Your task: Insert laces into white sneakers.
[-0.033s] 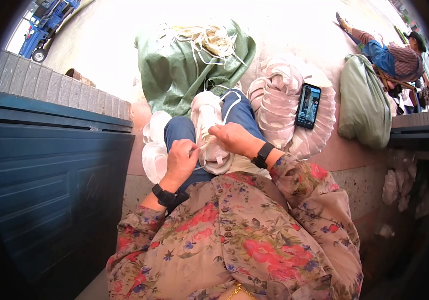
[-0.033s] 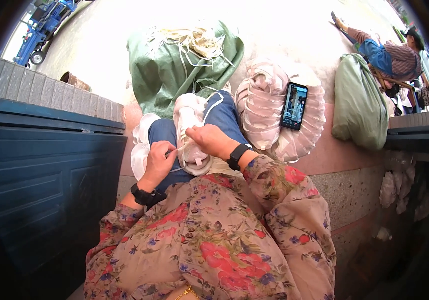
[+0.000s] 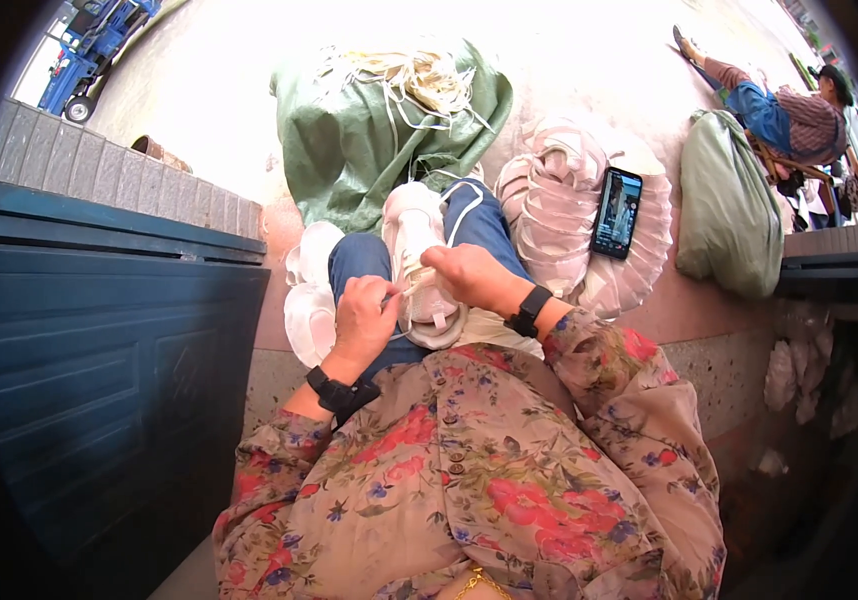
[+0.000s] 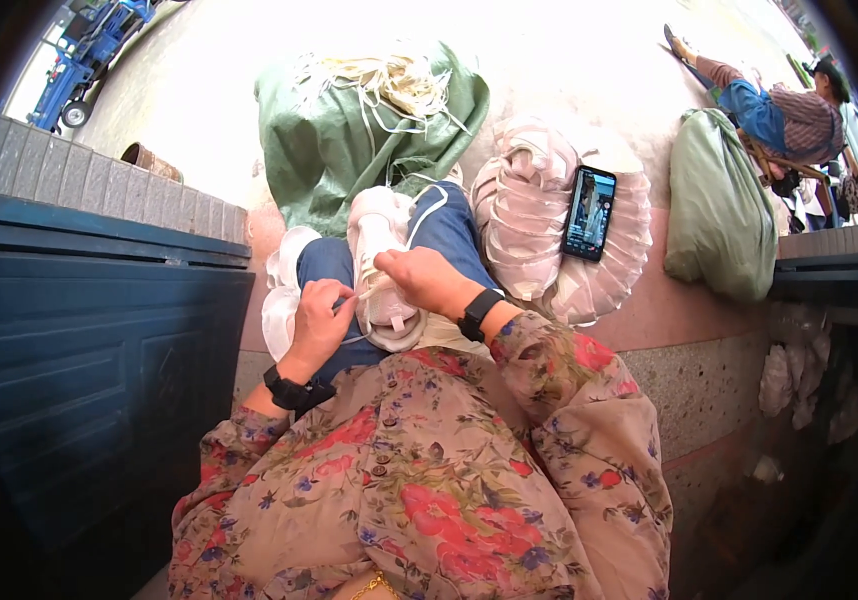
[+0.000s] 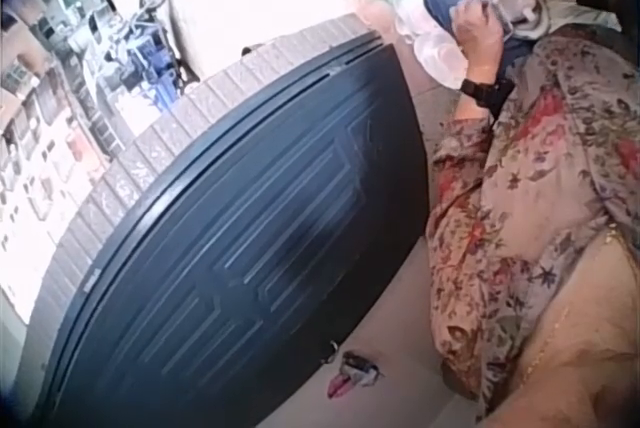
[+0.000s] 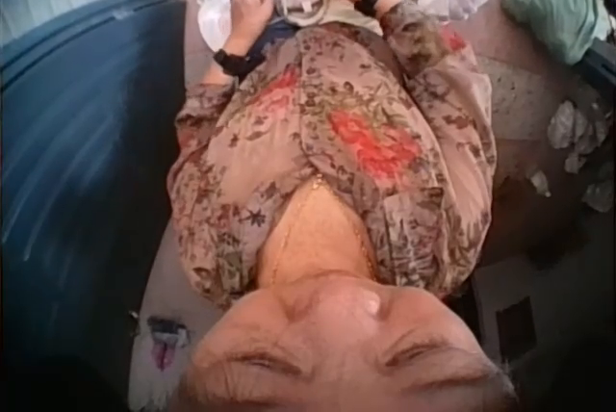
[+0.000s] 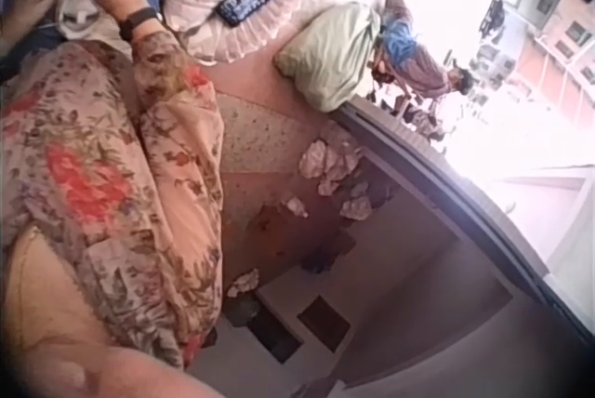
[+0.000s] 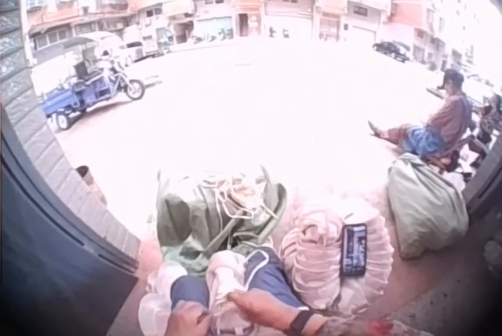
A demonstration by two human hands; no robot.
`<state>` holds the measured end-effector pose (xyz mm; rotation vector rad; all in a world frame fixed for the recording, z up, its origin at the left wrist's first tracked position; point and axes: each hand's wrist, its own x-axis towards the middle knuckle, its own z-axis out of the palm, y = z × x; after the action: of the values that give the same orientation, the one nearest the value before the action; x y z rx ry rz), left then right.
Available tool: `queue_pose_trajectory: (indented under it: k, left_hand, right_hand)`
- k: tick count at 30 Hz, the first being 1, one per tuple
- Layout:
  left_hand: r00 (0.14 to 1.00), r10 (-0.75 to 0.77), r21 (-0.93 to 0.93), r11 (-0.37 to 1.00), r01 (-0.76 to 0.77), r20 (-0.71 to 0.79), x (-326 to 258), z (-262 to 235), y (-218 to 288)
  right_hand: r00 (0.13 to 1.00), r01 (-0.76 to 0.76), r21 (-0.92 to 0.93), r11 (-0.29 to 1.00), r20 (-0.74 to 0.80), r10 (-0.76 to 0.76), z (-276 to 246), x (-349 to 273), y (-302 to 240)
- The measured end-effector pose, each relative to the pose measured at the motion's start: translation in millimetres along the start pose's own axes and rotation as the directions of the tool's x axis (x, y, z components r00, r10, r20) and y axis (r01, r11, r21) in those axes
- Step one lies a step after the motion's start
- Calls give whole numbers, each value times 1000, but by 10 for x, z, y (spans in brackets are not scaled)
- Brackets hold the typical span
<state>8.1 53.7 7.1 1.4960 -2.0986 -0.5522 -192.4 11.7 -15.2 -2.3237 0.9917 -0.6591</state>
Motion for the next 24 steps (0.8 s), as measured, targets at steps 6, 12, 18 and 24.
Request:
queue_pose_trajectory:
  k: [6, 12, 18, 24]
  left_hand:
    - [998, 38, 13, 999, -39, 43, 240, 262, 197]
    - [978, -24, 95, 995, 4, 209, 407, 435, 176]
    - [965, 258, 259, 936, -238, -45, 355, 327, 242]
    - [906, 424, 380, 839, -389, -11, 204, 312, 131]
  right_hand:
    - [990, -85, 85, 993, -106, 94, -46, -103, 96]
    - [981, -178, 124, 976, -58, 186, -35, -82, 79]
    - [901, -356, 345, 869, -119, 416, -50, -70, 286]
    - [890, -394, 554, 734, 28, 456, -10, 14, 251]
